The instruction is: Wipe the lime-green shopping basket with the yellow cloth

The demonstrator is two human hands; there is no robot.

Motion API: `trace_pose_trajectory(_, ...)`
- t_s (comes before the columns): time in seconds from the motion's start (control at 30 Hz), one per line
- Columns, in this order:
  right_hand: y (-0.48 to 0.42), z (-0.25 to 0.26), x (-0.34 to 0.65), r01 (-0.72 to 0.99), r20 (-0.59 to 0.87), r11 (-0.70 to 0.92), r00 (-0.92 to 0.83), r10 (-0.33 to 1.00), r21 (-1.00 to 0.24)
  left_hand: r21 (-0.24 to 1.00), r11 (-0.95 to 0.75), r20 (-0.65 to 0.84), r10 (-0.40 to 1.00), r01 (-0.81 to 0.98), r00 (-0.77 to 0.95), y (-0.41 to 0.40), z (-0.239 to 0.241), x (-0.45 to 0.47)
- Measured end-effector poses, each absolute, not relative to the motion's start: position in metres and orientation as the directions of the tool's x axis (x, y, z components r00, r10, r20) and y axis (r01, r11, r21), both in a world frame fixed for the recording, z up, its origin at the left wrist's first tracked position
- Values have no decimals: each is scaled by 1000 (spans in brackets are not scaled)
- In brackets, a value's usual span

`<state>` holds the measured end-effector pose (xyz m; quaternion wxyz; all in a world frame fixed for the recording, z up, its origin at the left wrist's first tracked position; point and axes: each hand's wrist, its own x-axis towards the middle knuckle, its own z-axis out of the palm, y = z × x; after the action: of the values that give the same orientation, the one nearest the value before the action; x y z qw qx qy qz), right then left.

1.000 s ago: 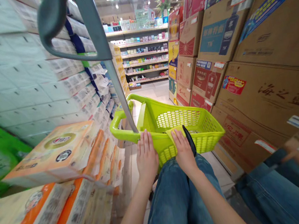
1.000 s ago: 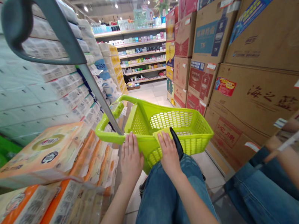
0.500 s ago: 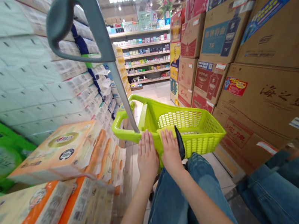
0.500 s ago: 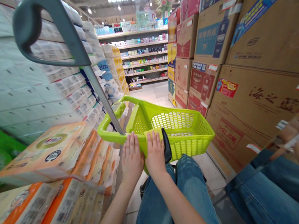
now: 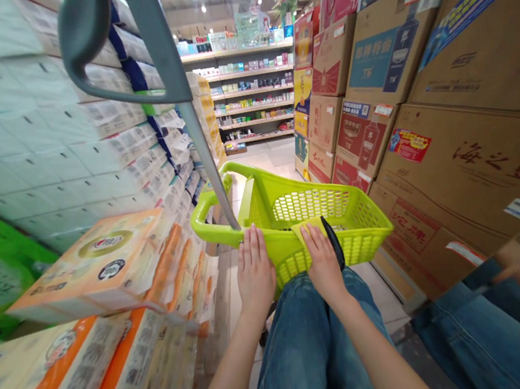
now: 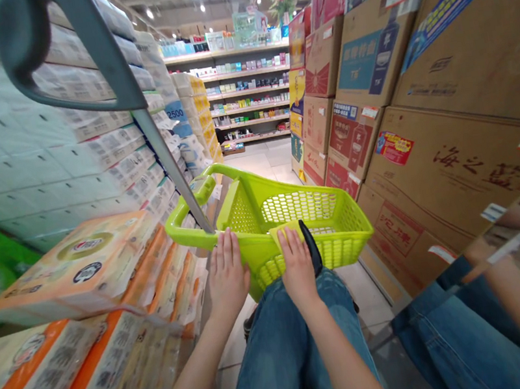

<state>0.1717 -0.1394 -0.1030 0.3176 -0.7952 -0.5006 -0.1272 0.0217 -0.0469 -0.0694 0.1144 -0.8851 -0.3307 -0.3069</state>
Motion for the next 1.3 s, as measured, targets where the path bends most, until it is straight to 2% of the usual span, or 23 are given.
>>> trace_pose_trajectory(0.17,-161,-121,202,841,534,-398,540,651,-366,-3,-749,613,522,663,593,-47,-69,22)
trace_pose_trajectory(0.33,-140,-113,180,790,484,-409,607,631,-457,-7,-746,608,525,666,595,-47,-70,22)
trace_pose_trajectory(0.53,-92,-71,115,814,453,-153,456,766,-561,-31,-743,641,499,669,583,-44,-73,21)
trace_pose_trajectory(0.63,-88,-60,104,808,444,-108,424,790,-579,-52,-749,646,480,661,594,-43,-73,20)
trace_pose_trajectory(0.77,-102,-68,119,848,481,-83,375,793,-524,-44,-751,626,494,659,604,-44,-72,19)
trace_pose_trajectory(1.03,-145,-108,178,873,541,-300,477,693,-385,11,-770,625,503,637,597,-47,-68,20)
trace_pose_trajectory(1.2,-147,-125,195,831,568,-366,554,609,-418,17,-773,633,499,634,592,-47,-68,20)
trace_pose_trajectory(1.3,-128,-117,173,809,550,-364,583,598,-461,10,-766,631,504,643,590,-46,-69,20)
